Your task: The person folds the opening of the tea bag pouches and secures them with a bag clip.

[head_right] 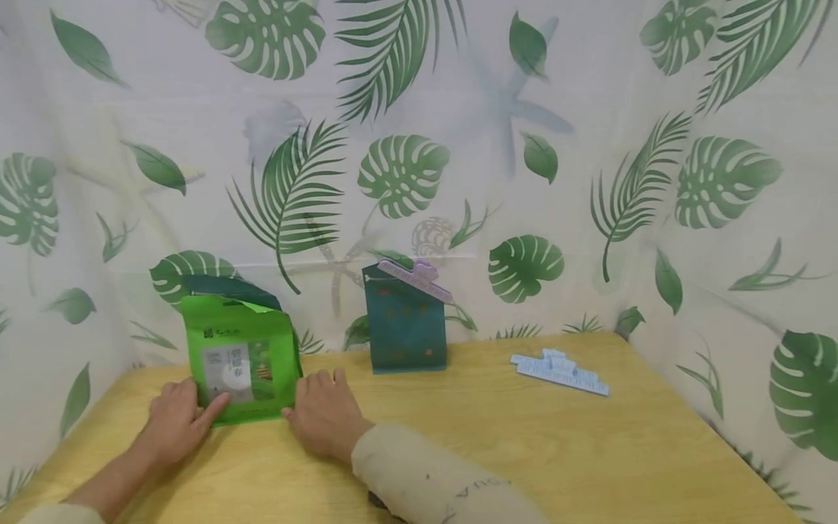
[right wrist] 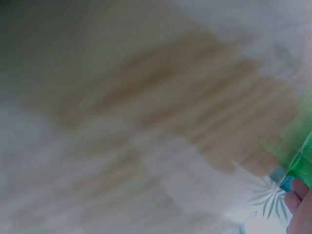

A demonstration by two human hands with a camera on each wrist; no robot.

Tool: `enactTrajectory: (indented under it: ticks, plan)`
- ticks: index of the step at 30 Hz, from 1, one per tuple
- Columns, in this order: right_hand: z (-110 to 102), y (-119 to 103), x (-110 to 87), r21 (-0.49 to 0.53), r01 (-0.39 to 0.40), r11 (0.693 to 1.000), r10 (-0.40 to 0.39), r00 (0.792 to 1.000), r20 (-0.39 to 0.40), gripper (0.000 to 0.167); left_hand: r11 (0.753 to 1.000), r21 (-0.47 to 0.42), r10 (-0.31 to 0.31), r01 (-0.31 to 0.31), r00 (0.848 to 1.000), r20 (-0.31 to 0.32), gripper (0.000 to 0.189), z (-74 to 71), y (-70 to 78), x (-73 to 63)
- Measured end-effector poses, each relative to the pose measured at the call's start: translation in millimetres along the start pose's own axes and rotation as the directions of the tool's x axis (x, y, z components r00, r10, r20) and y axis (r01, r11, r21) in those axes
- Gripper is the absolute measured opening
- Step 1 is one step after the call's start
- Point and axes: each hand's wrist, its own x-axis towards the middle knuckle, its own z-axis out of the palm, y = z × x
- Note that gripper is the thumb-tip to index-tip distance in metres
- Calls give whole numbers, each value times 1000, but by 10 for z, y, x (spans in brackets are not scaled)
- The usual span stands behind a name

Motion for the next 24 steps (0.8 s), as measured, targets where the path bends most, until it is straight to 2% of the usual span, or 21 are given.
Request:
enactTrajectory:
  ticks: [3,6,11,17,24]
  plan:
    - [-11,37,-11,-9,22,1000,-23,1000,-5,45,990,-141,-25,30,999,42,61,-37,1,39]
    - [-14,53,-30,0,43,999,-43,999,-14,45,984,-177,-16,22,999,36,55,-49,-24,72]
    - [-12,77,-63,-4,58,998,-59,998,-16,45,994,-105,29,-29,1000,-5,51,-30,-46,89]
    - [-48,109,-107,3,80,997,-80,997,-13,43,995,-94,15,-17,1000,-18,51,-6,-21,50]
    - [-30,174,-151,36,84,996,-83,996,-28,44,998,59,26,-24,999,-29,57,78,65,22]
